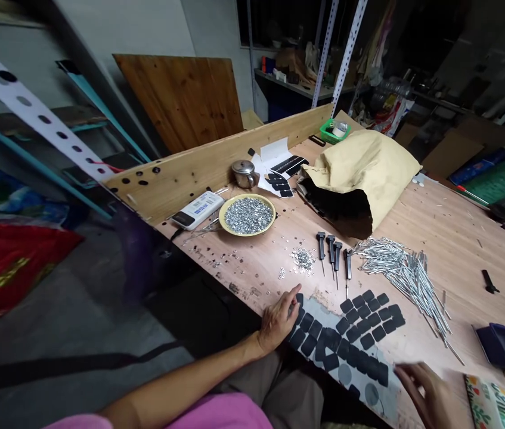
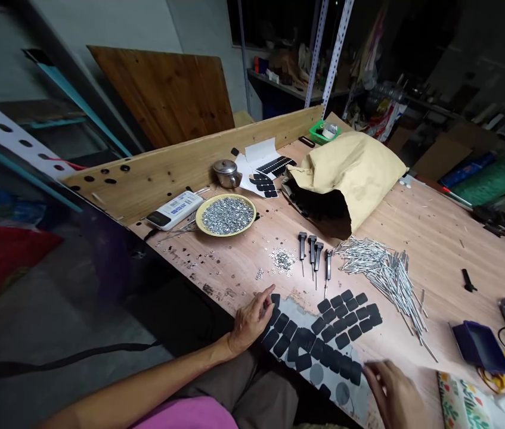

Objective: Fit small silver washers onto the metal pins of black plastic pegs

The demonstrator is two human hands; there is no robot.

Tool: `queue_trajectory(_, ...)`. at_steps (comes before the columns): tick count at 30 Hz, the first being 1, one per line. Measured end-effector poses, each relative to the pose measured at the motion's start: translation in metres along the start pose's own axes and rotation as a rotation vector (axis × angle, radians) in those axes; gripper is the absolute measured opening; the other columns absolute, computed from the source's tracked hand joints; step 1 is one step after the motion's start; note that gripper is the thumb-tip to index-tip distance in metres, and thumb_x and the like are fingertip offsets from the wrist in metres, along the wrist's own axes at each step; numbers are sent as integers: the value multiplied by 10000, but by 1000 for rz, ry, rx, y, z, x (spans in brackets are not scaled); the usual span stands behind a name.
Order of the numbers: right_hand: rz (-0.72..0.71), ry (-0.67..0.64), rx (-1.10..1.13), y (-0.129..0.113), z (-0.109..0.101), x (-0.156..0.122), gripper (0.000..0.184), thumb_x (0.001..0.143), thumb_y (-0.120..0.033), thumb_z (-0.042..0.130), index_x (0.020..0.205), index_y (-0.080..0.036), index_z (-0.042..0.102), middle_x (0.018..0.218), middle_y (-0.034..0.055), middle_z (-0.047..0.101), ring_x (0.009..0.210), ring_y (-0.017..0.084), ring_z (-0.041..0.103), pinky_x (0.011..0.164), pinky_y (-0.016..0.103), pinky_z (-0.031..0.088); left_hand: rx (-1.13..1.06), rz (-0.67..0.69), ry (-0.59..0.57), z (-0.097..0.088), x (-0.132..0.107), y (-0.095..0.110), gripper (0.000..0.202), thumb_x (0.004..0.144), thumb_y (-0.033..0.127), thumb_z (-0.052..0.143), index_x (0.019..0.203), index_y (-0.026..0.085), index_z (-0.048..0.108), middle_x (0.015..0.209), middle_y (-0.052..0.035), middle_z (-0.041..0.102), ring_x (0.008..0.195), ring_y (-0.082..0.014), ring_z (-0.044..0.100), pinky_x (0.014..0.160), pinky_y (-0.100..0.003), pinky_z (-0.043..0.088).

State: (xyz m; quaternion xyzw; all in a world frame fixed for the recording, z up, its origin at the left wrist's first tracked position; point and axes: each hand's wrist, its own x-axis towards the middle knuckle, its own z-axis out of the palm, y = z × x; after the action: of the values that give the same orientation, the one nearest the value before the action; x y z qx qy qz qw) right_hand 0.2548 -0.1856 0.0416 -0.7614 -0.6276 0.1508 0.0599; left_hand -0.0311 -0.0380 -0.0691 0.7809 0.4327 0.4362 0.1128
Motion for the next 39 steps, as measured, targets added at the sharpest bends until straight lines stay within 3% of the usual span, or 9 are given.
queue_trajectory(5, 236, 6, -180, -88, 27, 106, 351, 915, -387, 368, 855, -203, 661, 930, 73, 691, 843, 192, 660, 651, 245, 455, -48, -23, -23, 0, 1, -3, 407, 907, 160, 371, 1314, 158, 382, 743, -7, 605, 643, -107, 609, 586, -180, 492)
queue_trajectory(9, 339, 13, -268, -118, 39, 144, 306, 905, -308, 393, 875, -150, 653, 1002, 130, 664, 809, 213, 666, 614, 264, 429, -126, -82, -64, -4, 6, 0, 344, 892, 132, 376, 1220, 153, 479, 792, -31, 618, 699, -118, 615, 630, -204, 511)
queue_trajectory(13, 415, 36, -292, -111, 21, 141, 358, 894, -284, 329, 898, -137, 655, 922, 157, 682, 766, 232, 666, 585, 280, 424, -230, -7, -46, -15, 23, 23, 290, 882, 91, 377, 1061, 154, 597, 852, -63, 630, 799, -135, 606, 706, -234, 521)
queue_trajectory(18, 440, 74, 48, -99, -5, 105, 347, 787, -467, 423, 737, -210, 650, 623, 51, 657, 599, 202, 605, 551, 267, 413, -201, 425, -166, -27, 53, 55, 263, 889, 107, 422, 1054, 152, 622, 1028, -61, 663, 1071, -155, 540, 968, -290, 436)
queue_trajectory(23, 255, -213, 574, -116, 1, 69, 463, 649, -666, 533, 587, -207, 554, 418, -40, 473, 384, 103, 397, 391, 219, 296, -119, 561, -259, -37, 68, 50, 268, 911, 163, 412, 1015, 197, 657, 1123, -24, 654, 1186, -211, 482, 1057, -432, 338)
queue_trajectory(26, 194, -270, 724, -129, 9, 81, 500, 709, -676, 497, 558, -201, 534, 360, -52, 417, 361, 94, 382, 417, 218, 336, -164, 408, -383, -46, 68, 34, 321, 923, 155, 370, 977, 214, 680, 943, -36, 703, 964, -162, 598, 1011, -398, 383)
queue_trajectory(29, 59, -151, 671, -136, 22, 120, 506, 738, -663, 471, 688, -186, 633, 443, -3, 548, 444, 147, 529, 519, 259, 432, -278, 72, -388, -50, 67, 16, 274, 895, 194, 434, 932, 170, 705, 829, -72, 705, 816, -164, 623, 824, -298, 486)
queue_trajectory(34, -125, 186, 205, -141, 65, 176, 415, 847, -488, 393, 862, -182, 674, 846, 94, 675, 634, 177, 621, 556, 267, 423, -596, -583, -318, -45, 69, -2, 209, 786, 146, 516, 848, 131, 715, 759, -52, 703, 662, -125, 605, 641, -210, 474)
queue_trajectory(39, -193, 215, -172, -141, 94, 187, 329, 895, -307, 332, 819, -234, 644, 815, 64, 622, 532, 145, 562, 463, 259, 325, -782, -860, -359, -40, 72, -8, 257, 775, 166, 521, 955, 102, 693, 541, 20, 583, 478, -78, 472, 535, -187, 408)
